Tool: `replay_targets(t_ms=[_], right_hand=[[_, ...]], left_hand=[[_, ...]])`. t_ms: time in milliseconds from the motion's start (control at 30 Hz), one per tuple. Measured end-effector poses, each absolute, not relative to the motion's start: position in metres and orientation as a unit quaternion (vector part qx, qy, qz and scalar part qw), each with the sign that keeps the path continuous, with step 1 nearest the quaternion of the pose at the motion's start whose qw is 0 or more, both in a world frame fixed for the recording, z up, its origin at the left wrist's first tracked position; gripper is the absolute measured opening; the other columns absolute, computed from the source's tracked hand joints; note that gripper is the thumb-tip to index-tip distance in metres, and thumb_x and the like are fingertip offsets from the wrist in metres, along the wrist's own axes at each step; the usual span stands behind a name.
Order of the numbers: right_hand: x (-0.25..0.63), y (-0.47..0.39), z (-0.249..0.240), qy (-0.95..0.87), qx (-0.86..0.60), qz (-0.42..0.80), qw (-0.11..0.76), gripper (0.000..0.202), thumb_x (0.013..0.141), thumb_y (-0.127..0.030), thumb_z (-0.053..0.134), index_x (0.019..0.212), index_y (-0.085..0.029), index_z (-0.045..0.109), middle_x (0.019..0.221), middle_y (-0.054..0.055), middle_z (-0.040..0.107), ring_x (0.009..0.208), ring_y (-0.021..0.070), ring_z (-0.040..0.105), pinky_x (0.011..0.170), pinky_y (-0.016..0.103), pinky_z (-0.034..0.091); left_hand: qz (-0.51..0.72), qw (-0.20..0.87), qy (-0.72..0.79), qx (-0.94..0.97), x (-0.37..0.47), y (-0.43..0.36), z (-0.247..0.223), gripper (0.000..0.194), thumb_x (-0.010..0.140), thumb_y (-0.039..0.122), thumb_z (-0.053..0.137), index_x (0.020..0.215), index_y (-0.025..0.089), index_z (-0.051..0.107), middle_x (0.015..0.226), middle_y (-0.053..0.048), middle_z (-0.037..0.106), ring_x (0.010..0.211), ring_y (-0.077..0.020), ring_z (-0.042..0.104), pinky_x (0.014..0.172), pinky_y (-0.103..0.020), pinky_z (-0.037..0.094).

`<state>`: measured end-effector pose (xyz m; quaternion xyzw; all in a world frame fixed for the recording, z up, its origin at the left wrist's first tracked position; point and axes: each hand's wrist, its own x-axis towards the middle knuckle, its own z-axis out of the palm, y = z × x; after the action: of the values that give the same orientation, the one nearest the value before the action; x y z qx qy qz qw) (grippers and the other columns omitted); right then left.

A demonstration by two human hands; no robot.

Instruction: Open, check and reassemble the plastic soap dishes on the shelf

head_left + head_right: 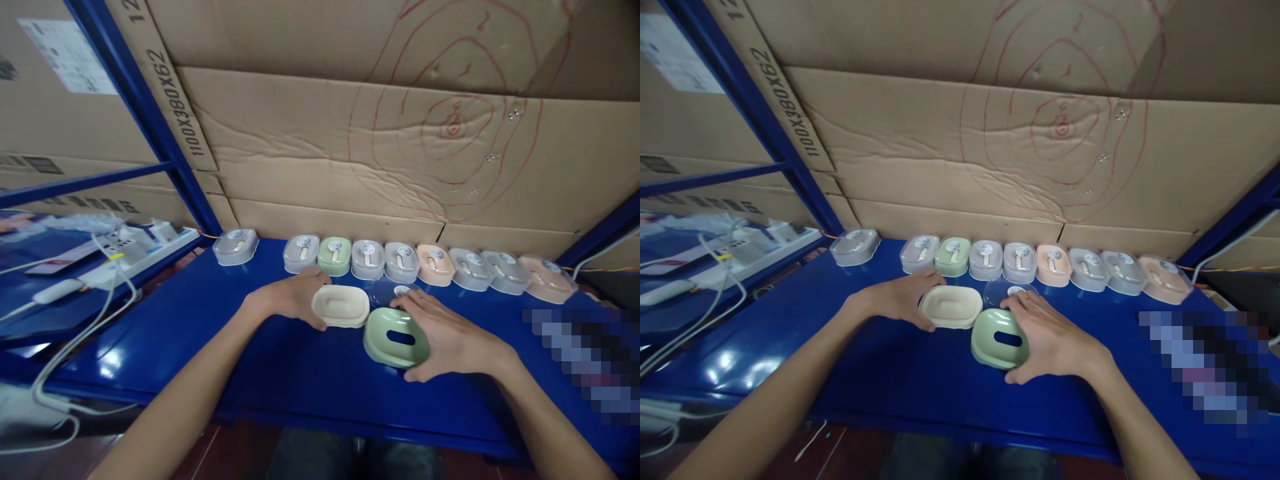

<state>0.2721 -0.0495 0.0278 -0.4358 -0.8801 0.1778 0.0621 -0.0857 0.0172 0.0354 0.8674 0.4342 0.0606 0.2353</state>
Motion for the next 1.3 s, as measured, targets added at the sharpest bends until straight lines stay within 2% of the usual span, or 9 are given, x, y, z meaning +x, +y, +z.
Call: replay_targets(t_ms=[100,267,400,500,633,800,1067,1133,1300], right_hand=[[0.273,-0.049,0.027,-0.884,-0.424,0.169,0.095,0.105,0.055,-0.055,0.101,0.147,-0.024,0.060,0.158,0.019,0.057,0.153,0.0526,0.048,0.121,0.067,0.046],[0.277,-0.049,0.048,-0.879,-0.400,0.194,0.175,0.081,0.066,-0.048,0.098,0.136,-0.028,0.061,0.133,0.010,0.068,0.126,0.0384,0.066,0.106,0.054,0.058],[0.271,-0.047,0.051,-0.846,-0.399,0.158,0.315,0.086,0.071,-0.050,0.096,0.143,-0.029,0.055,0.139,0.011,0.064,0.128,0.0377,0.065,0.108,0.054,0.057],[0.259,-0.045,0.039,-0.831,-0.396,0.127,0.368,0.093,0.072,-0.053,0.096,0.149,-0.030,0.051,0.142,0.014,0.060,0.133,0.0402,0.061,0.109,0.057,0.056],[0.245,-0.044,0.025,-0.839,-0.398,0.107,0.355,0.097,0.073,-0.051,0.096,0.154,-0.030,0.046,0.142,0.015,0.056,0.136,0.0429,0.060,0.114,0.064,0.053],[0.239,-0.045,0.018,-0.848,-0.388,0.107,0.344,0.097,0.074,-0.048,0.094,0.156,-0.029,0.045,0.140,0.015,0.054,0.136,0.0424,0.060,0.116,0.065,0.052],[0.238,-0.043,0.017,-0.848,-0.383,0.122,0.345,0.101,0.075,-0.043,0.093,0.163,-0.030,0.044,0.144,0.015,0.056,0.140,0.0419,0.059,0.118,0.063,0.053],[0.238,-0.043,0.015,-0.853,-0.382,0.119,0.334,0.103,0.077,-0.041,0.092,0.166,-0.033,0.041,0.149,0.015,0.053,0.144,0.0417,0.057,0.119,0.063,0.053],[0.239,-0.040,0.010,-0.863,-0.371,0.105,0.325,0.104,0.084,-0.047,0.091,0.171,-0.038,0.036,0.161,0.015,0.045,0.152,0.0426,0.051,0.122,0.064,0.052]], left_hand=[[0.067,0.228,0.434,0.869,-0.086,0.016,0.041,0.068,0.061,0.046,0.098,0.115,0.021,0.067,0.118,-0.008,0.064,0.113,-0.0344,0.062,0.095,-0.040,0.049],[0.112,0.244,0.439,0.857,-0.096,0.010,0.062,0.070,0.063,0.043,0.097,0.122,0.022,0.066,0.122,-0.007,0.069,0.115,-0.0335,0.064,0.097,-0.042,0.050],[0.146,0.276,0.413,0.855,-0.093,0.007,0.065,0.072,0.070,0.044,0.095,0.131,0.023,0.064,0.126,-0.006,0.072,0.115,-0.0315,0.067,0.095,-0.040,0.052],[0.218,0.292,0.367,0.856,-0.075,0.007,0.050,0.073,0.070,0.040,0.097,0.133,0.022,0.065,0.131,-0.008,0.072,0.118,-0.0338,0.067,0.099,-0.043,0.052],[0.320,0.391,0.301,0.809,-0.046,0.005,0.023,0.088,0.067,0.041,0.103,0.143,0.024,0.062,0.139,-0.012,0.071,0.126,-0.0372,0.067,0.105,-0.048,0.052],[0.358,0.573,0.232,0.700,-0.028,-0.001,0.007,0.095,0.067,0.029,0.105,0.148,0.027,0.054,0.144,-0.014,0.068,0.134,-0.0355,0.065,0.110,-0.051,0.053],[0.352,0.673,0.215,0.614,-0.022,-0.010,0.004,0.108,0.060,0.020,0.108,0.154,0.031,0.055,0.152,-0.013,0.064,0.142,-0.0360,0.061,0.113,-0.050,0.053],[0.360,0.683,0.229,0.593,-0.021,-0.012,0.006,0.101,0.064,0.022,0.107,0.152,0.030,0.058,0.149,-0.012,0.065,0.139,-0.0337,0.062,0.110,-0.046,0.054],[0.393,0.686,0.284,0.542,-0.019,-0.014,0.014,0.073,0.080,0.030,0.096,0.145,0.030,0.064,0.134,-0.010,0.070,0.116,-0.0274,0.069,0.081,-0.031,0.055]])
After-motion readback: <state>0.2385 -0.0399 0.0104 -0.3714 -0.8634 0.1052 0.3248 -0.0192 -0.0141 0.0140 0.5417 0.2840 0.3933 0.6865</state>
